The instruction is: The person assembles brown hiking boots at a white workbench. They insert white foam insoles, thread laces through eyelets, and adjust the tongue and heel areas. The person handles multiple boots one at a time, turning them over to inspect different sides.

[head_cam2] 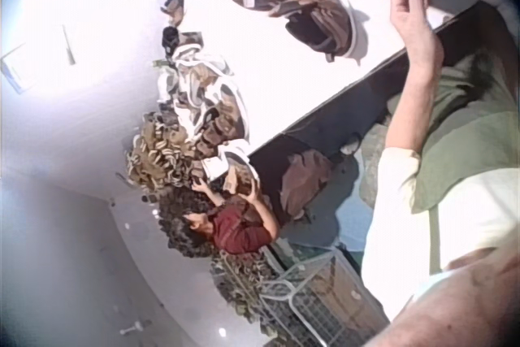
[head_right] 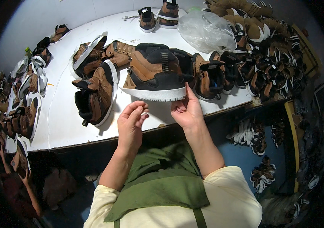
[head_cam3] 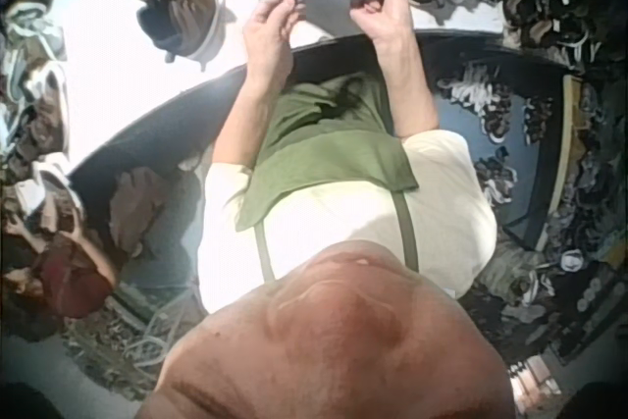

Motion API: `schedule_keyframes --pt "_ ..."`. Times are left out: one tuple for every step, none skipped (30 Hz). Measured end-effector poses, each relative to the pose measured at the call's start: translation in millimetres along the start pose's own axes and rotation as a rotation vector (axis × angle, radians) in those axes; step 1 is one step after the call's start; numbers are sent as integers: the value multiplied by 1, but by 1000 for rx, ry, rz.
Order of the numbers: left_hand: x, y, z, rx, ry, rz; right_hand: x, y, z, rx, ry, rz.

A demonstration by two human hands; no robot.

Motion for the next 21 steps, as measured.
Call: schedule_keyframes --pt "2 -3 0 -81 12 70 2 1 0 -3 45 -12" --pt "5 -4 -1 -122 24 133 1 0 1 -9 91 -24" --pt "8 -4 -1 -161 36 196 0 0 0 -11 83 -18" --pt "11 -5 -2 -201 48 259 -3 1 -2 -14 75 -12" --pt "13 -5 -4 -202 54 256 -4 0 -2 -17 64 -7" --pt "14 -5 -6 -206 42 270 -5 1 -1 -5 34 -11" --pt "15 -5 -7 -211 29 285 -6 1 2 6 3 -16" --pt "16 -5 -8 -215 18 298 -7 1 3 19 -27 -21" --pt "17 -6 -9 -227 4 313 -7 1 3 22 -10 -22" --pt "17 -8 -10 -239 -9 328 -7 1 3 25 6 -24" --pt "18 -9 -10 -250 -22 343 -7 1 3 29 23 -25" --pt "20 -10 -10 -253 -10 362 -7 1 3 30 9 -23" --pt "23 -10 -10 -256 3 380 -8 2 3 32 -6 -22" --pt "25 -10 -9 -258 16 400 -8 3 4 34 -19 -19" --pt "27 -10 -9 -263 26 407 -9 3 5 37 -19 -18" --pt "28 -11 -10 -267 36 415 -9 4 6 41 -19 -18" --pt "29 -11 -10 -269 44 421 -10 4 6 44 -22 -18" --pt "30 -11 -10 -268 31 412 -11 4 6 53 -51 -26" --pt "31 -11 -10 -267 19 403 -14 4 6 62 -80 -34" --pt "32 -12 -10 -268 6 394 -16 3 5 69 -107 -43" --pt "33 -12 -10 -269 13 396 -16 3 5 63 -99 -43"
Point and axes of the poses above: each hand's wrist, its own z-axis away from the middle knuckle, its own x-axis out of the palm, y = z × x, the point moved 3 cm from there along -z, towards the middle knuckle, and after that the axes turned 9 degrees about z, right-handed, at the moved point
